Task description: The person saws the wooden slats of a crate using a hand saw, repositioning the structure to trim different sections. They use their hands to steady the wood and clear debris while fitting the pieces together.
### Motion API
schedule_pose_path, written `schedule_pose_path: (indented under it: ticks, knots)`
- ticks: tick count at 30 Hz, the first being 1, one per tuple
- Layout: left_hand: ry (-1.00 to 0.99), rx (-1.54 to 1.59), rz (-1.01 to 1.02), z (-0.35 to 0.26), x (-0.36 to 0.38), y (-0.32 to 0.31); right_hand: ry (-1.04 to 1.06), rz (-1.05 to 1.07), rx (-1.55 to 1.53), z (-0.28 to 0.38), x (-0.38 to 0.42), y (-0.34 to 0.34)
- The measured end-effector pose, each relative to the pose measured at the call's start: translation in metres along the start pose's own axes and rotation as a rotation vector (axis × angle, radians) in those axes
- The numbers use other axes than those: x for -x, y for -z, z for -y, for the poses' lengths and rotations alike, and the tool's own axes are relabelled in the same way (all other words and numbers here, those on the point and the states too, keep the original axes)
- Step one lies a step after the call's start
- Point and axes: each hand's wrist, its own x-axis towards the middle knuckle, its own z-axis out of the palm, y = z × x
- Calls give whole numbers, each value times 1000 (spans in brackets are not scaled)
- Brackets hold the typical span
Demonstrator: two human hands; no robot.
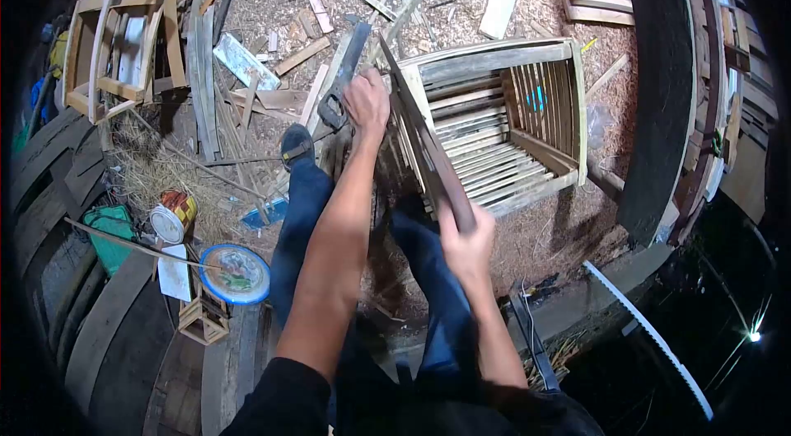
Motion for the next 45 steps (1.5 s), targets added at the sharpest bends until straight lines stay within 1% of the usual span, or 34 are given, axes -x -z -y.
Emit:
schedule_pose_path:
  ticks: [1,2,3,5,6,7,9,11,12,13,15,16,17,19,21,23,24,25,26,27,28,29,30,31,33,35,36,37,39,40,41,42,43,45]
  knots:
    - [-6,5,-9,-1,2,2,-109,64,11,6,-28,-8]
    - [-42,25,11,-2,2,6,-17,7,-79,15,-47,-23]
    - [-83,46,18,-5,-8,9,30,20,-59,18,-51,-31]
    - [-100,34,61,-5,-14,7,137,-25,15,-4,-23,-25]
    - [-99,25,61,-7,-15,7,32,-4,25,-3,3,-8]
    - [-89,13,59,-5,-14,9,134,-36,-4,-13,23,2]
    - [-58,20,38,-5,0,7,155,-78,-28,-23,26,2]
    - [-51,-19,-26,-4,6,5,46,-10,3,-14,-28,-18]
    - [7,-1,4,-7,3,7,123,-21,-118,-3,-49,-32]
    - [-6,3,-5,-8,-9,7,89,16,-109,13,-50,-37]
    - [-120,-42,76,-2,-20,6,26,69,-125,-25,-21,-24]
    - [-130,-37,9,0,-17,1,90,-8,-78,-18,9,-3]
    - [-123,-47,15,0,-7,3,103,-23,-114,-25,29,9]
    - [-5,-11,-56,-14,13,10,269,-127,-155,-31,15,-1]
    - [-30,21,-57,-5,25,9,131,37,-139,-21,-51,-36]
    - [-109,1,-16,15,4,4,133,75,-27,8,-65,-50]
    - [-108,9,-21,5,0,7,94,74,-28,-13,-41,-36]
    - [-112,22,-19,-2,-2,6,274,-59,87,-37,-8,-18]
    - [-74,27,-28,-4,1,3,131,-16,-50,-20,30,9]
    - [-24,14,-40,2,6,5,86,24,-36,-21,38,16]
    - [20,-16,-97,1,10,4,89,10,-25,-22,40,15]
    - [23,-13,-93,0,10,1,110,-14,-13,-23,26,12]
    - [5,41,-111,2,18,-3,140,-39,-30,-26,-5,-4]
    - [-35,84,-144,4,16,0,-40,67,15,-9,-38,-9]
    - [-49,40,-125,11,7,2,93,69,-48,5,-47,-20]
    - [-41,90,61,8,-6,3,165,30,25,-26,-3,-6]
    - [-69,36,-20,12,-5,-2,125,48,-2,-24,24,11]
    - [16,44,14,9,2,1,208,41,-78,-26,36,16]
    - [25,83,-41,11,16,-3,182,38,34,-21,8,6]
    - [23,84,-30,16,26,-3,-6,100,45,-17,-26,-13]
    - [7,71,-1,19,24,3,129,37,-52,-15,-54,-43]
    - [-7,57,19,16,17,10,208,33,18,-2,-67,-60]
    - [-3,48,13,15,16,16,62,83,-11,6,-70,-62]
    - [-35,-61,117,5,12,18,147,40,-18,11,-70,-47]
